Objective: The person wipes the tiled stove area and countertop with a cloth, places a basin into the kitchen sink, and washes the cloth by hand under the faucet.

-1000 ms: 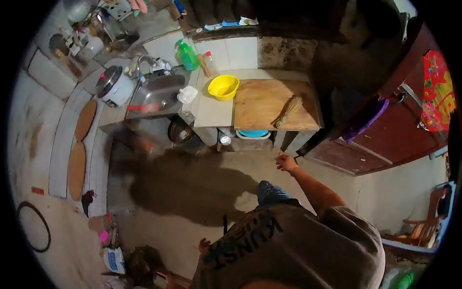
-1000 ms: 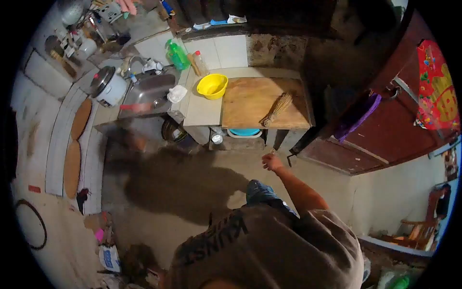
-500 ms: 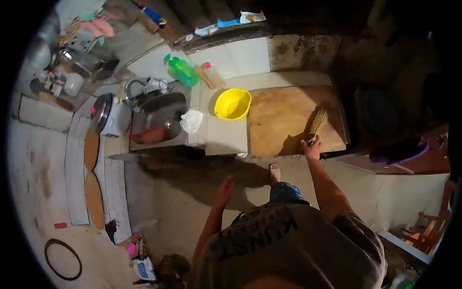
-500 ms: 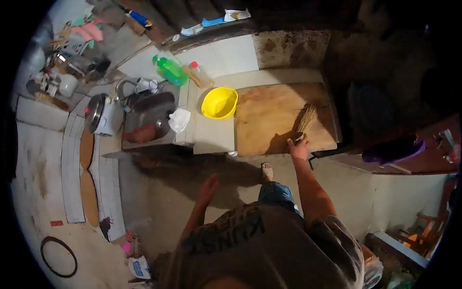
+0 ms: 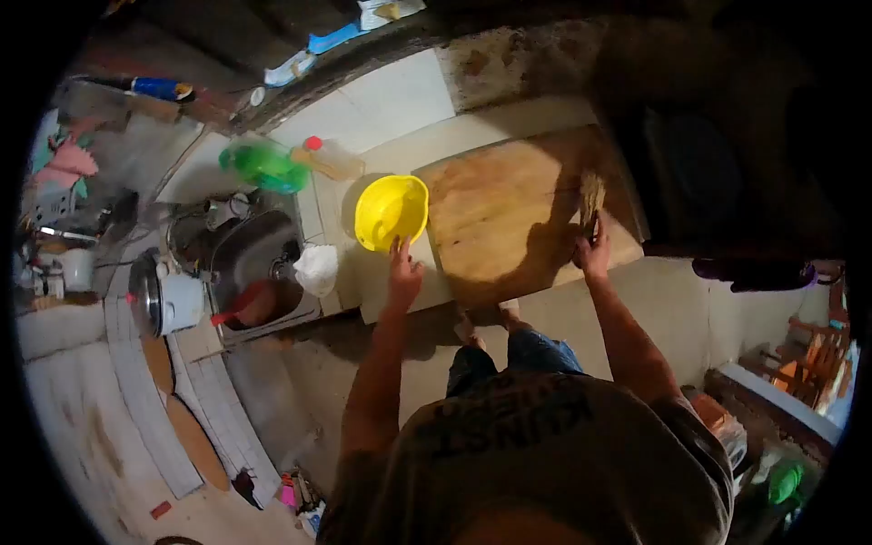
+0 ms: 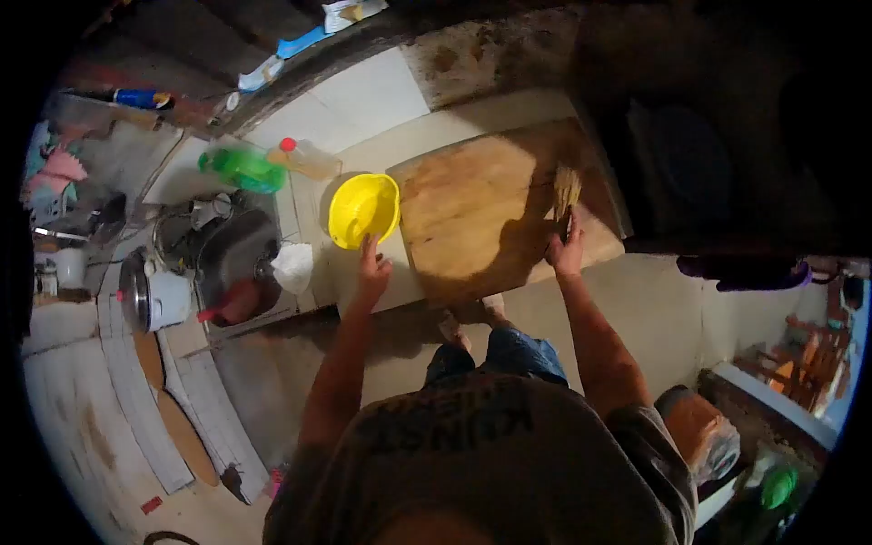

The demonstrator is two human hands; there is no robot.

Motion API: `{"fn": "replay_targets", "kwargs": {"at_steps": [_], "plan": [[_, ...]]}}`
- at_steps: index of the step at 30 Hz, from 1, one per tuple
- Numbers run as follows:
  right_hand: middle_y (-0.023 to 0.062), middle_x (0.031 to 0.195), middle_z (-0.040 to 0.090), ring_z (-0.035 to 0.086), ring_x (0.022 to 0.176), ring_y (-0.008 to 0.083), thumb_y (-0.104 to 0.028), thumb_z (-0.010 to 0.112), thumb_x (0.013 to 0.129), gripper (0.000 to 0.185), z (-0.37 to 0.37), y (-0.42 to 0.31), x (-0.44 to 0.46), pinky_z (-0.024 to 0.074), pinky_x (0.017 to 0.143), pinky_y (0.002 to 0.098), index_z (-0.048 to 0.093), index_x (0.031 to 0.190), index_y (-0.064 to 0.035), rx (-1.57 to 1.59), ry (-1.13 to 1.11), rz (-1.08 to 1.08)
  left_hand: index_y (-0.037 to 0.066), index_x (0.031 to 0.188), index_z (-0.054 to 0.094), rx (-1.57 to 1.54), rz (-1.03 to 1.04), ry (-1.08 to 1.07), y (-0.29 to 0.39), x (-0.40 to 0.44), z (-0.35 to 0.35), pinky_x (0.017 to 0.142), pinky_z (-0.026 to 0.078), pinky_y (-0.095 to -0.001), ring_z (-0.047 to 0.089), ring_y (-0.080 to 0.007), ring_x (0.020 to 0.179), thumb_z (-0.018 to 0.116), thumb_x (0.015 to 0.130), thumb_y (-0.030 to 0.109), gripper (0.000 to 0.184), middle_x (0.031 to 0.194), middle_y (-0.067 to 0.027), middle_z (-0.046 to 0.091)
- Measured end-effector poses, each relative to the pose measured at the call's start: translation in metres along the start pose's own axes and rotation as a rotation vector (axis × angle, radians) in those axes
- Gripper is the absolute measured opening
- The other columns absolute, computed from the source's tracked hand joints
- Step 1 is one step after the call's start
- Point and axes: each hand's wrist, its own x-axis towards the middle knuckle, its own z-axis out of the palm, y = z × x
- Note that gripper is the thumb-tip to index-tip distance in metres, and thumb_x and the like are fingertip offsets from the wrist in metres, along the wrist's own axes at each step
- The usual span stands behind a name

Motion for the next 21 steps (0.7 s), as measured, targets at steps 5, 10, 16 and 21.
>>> {"fn": "replay_targets", "kwargs": {"at_steps": [5, 10, 16, 21], "plan": [[0.0176, 0.096, 0.058, 0.055, 0.075, 0.0274, -0.017, 0.056, 0.078, 0.046, 0.051, 0.090, -0.027, 0.0461, 0.063, 0.0353, 0.044, 0.121, -0.0049, -0.310, -0.258, 0.160, -0.003, 0.105, 0.053, 0.347, 0.033, -0.044, -0.061, 0.008, -0.015, 0.078, 0.044, -0.0402, 0.054, -0.0365, 0.088, 0.055, 0.073, 0.001, 0.032, 0.096, -0.0239, 0.055], [0.0144, 0.099, 0.060, 0.057, 0.089, 0.0315, -0.019, 0.060, 0.076, 0.044, 0.057, -0.046, -0.156, 0.0460, 0.078, 0.0399, 0.051, 0.119, -0.0139, -0.192, -1.232, -0.269, -0.004, 0.085, 0.058, 0.397, -0.148, -0.114, -0.024, -0.005, -0.058, 0.070, 0.044, -0.0417, 0.054, -0.0379, 0.078, 0.057, 0.077, 0.016, 0.021, 0.077, -0.0205, 0.057], [0.0119, 0.109, 0.059, 0.058, 0.093, 0.0249, -0.013, 0.056, 0.082, 0.042, -0.022, 0.018, -0.143, 0.0459, 0.081, 0.0372, 0.048, 0.122, -0.0096, -0.275, -0.678, -0.175, -0.004, 0.097, 0.059, 0.235, -0.120, -0.068, -0.033, -0.035, -0.068, 0.077, 0.044, -0.0395, 0.056, -0.0363, 0.084, 0.057, 0.077, 0.019, 0.029, 0.090, -0.0222, 0.059], [0.0126, 0.113, 0.055, 0.054, 0.079, 0.0155, 0.000, 0.045, 0.083, 0.052, -0.084, 0.005, -0.098, 0.0458, 0.067, 0.0291, 0.037, 0.133, -0.0132, -0.024, 0.183, 0.315, -0.002, 0.103, 0.057, 0.411, 0.103, -0.001, -0.031, -0.051, -0.061, 0.086, 0.041, -0.0390, 0.053, -0.0361, 0.098, 0.053, 0.079, 0.012, 0.028, 0.103, -0.0232, 0.057]]}}
